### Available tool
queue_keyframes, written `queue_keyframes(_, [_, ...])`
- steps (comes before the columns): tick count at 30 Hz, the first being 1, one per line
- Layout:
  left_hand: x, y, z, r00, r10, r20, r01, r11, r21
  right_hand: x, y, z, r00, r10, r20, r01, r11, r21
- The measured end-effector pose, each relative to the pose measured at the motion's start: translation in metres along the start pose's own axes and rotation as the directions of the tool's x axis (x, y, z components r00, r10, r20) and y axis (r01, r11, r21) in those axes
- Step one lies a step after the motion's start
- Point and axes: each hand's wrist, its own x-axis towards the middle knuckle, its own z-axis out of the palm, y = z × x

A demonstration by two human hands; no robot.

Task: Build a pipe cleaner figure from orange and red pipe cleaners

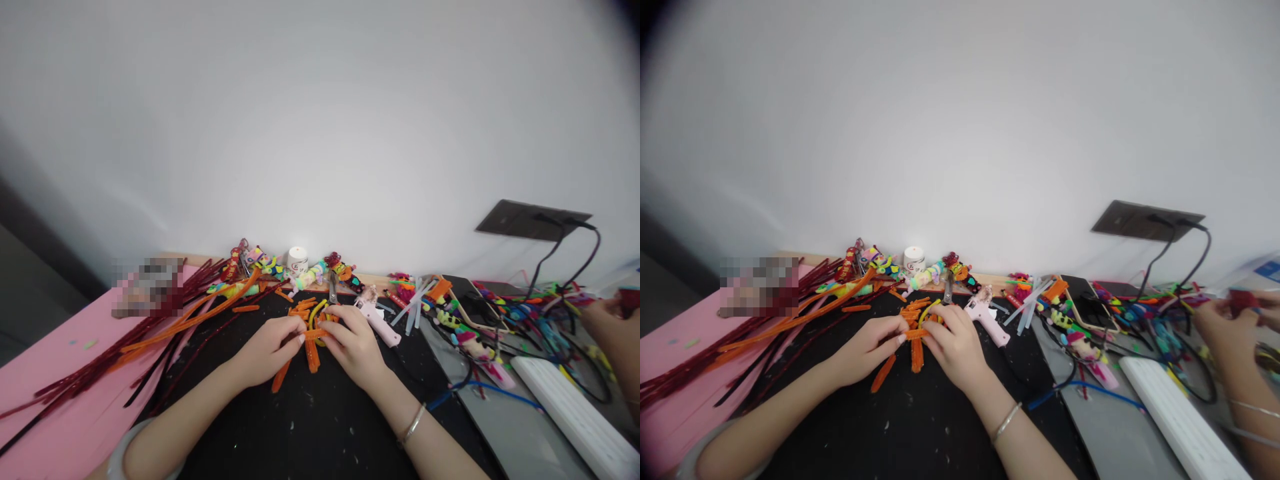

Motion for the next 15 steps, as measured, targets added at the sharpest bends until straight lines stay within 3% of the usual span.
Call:
queue_keyframes(8, [-0.0017, -0.0032, 0.0005, 0.998, 0.05, -0.033, -0.043, 0.982, 0.183, 0.0011, -0.0012, -0.001, 1.0, 0.029, -0.009, -0.029, 1.0, -0.006])
queue_keyframes(15, [-0.0028, -0.0027, -0.0003, 0.996, 0.075, -0.051, -0.064, 0.981, 0.185, 0.0006, -0.0011, -0.0004, 0.999, 0.041, -0.016, -0.041, 0.999, -0.032])
